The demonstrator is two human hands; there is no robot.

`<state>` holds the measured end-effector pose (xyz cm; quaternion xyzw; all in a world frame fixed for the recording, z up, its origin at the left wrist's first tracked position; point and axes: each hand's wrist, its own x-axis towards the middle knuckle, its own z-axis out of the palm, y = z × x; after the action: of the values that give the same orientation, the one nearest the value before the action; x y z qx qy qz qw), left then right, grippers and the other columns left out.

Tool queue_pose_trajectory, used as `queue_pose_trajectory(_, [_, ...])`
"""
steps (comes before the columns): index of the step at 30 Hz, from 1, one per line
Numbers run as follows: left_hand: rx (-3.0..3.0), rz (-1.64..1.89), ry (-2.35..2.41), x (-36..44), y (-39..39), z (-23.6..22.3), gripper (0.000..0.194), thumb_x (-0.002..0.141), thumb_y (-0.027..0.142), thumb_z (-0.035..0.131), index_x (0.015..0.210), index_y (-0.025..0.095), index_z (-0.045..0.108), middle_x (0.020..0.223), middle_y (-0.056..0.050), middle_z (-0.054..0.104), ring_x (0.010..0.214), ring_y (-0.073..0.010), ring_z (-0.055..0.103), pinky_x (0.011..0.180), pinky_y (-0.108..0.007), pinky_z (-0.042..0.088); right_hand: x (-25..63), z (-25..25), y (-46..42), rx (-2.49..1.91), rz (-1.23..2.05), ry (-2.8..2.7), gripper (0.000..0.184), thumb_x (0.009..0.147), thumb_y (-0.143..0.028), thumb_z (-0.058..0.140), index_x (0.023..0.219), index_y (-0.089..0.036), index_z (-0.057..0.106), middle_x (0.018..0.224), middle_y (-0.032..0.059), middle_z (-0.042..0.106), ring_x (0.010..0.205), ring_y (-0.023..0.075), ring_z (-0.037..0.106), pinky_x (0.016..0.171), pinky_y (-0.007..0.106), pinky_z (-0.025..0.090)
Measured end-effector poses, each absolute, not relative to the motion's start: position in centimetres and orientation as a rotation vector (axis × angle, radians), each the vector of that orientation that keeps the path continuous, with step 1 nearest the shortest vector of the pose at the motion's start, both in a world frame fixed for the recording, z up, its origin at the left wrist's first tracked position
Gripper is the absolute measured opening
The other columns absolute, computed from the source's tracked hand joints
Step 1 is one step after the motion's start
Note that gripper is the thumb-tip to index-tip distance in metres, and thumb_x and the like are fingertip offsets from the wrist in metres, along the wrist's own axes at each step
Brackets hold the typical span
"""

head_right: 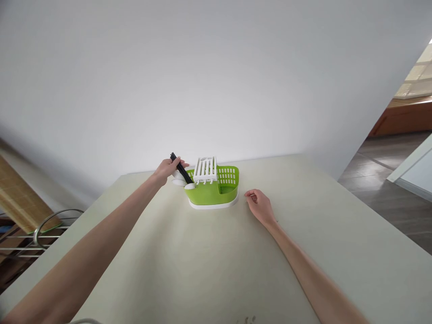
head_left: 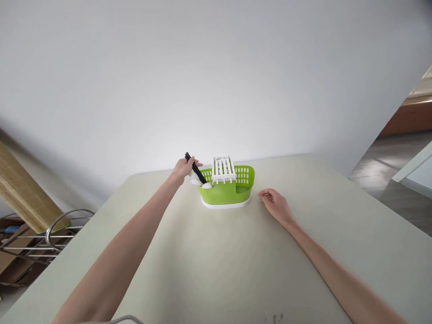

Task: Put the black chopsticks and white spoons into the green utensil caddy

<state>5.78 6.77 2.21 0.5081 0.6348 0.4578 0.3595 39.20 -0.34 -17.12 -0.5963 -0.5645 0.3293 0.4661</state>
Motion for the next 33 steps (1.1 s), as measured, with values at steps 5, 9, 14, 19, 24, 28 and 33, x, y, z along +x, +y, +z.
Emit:
queue_pose_trajectory(5, [1.28,1.319,1.529,6.2,6.8,2.5,0.029,0.107,0.031,0.053,0.083,0.017,0.06,0.1,-0.017,0.082,0.091,-0.0234,0.079,0.093,-0.039,0.06,39.2,-17.1,-0.3,-1.466,0.802,-1.4,0.023,0.08,-0.035,0.054,0.093,-0.025,0.071,0.089,0.0035,0.076,0.081,0.0222,0.071,0.075,0.034,0.052])
queue_pose_trajectory(9, [1.276,1.444,1.501,6.5,6.8,3.4,0.028,0.108,0.03,0.05,0.085,0.016,0.058,0.097,-0.017,0.081,0.088,-0.022,0.079,0.085,-0.038,0.063,39.1,-16.9,-0.4,-1.465,0.792,-1.402,0.023,0.08,-0.035,0.054,0.092,-0.025,0.071,0.089,0.0038,0.077,0.08,0.0223,0.071,0.076,0.034,0.052])
queue_pose_trajectory(14, [1.307,1.612,1.452,6.0,6.9,5.1,0.028,0.109,0.031,0.05,0.088,0.015,0.059,0.095,-0.015,0.08,0.086,-0.0216,0.079,0.084,-0.039,0.064,39.1,-16.9,-0.5,-1.457,0.783,-1.41,0.022,0.08,-0.035,0.054,0.091,-0.025,0.071,0.086,0.0032,0.076,0.079,0.0226,0.07,0.073,0.034,0.052])
queue_pose_trajectory(19, [1.197,1.86,1.233,4.1,7.1,7.6,0.029,0.111,0.033,0.046,0.089,0.017,0.055,0.097,-0.012,0.08,0.09,-0.0211,0.08,0.091,-0.042,0.063,39.2,-17.0,-0.5,-1.45,0.782,-1.42,0.022,0.08,-0.034,0.054,0.092,-0.025,0.071,0.088,0.003,0.076,0.08,0.0224,0.071,0.074,0.034,0.052])
queue_pose_trajectory(24, [0.903,2.028,1.085,0.5,7.0,9.3,0.031,0.114,0.031,0.035,0.09,0.02,0.051,0.098,-0.009,0.079,0.096,-0.0201,0.079,0.092,-0.037,0.065,39.2,-17.0,-0.5,-1.452,0.791,-1.426,0.022,0.081,-0.035,0.054,0.092,-0.025,0.071,0.092,0.0037,0.077,0.083,0.0227,0.071,0.077,0.035,0.052])
queue_pose_trajectory(28, [0.618,2.093,1.027,-3.5,6.6,8.9,0.033,0.114,0.026,0.029,0.088,0.022,0.048,0.093,-0.006,0.076,0.091,-0.0161,0.079,0.086,-0.032,0.065,39.2,-17.1,-0.5,-1.457,0.792,-1.423,0.023,0.081,-0.035,0.054,0.093,-0.025,0.071,0.09,0.0032,0.077,0.082,0.0229,0.071,0.076,0.035,0.052])
queue_pose_trajectory(33, [0.394,2.04,1.103,-8.1,5.0,7.3,0.041,0.109,0.007,0.016,0.078,0.022,0.038,0.059,0.005,0.051,0.05,-0.0067,0.062,0.063,-0.02,0.061,39.2,-17.4,-0.5,-1.465,0.794,-1.423,0.023,0.081,-0.035,0.055,0.093,-0.025,0.071,0.089,0.0031,0.076,0.082,0.0229,0.071,0.074,0.035,0.051])
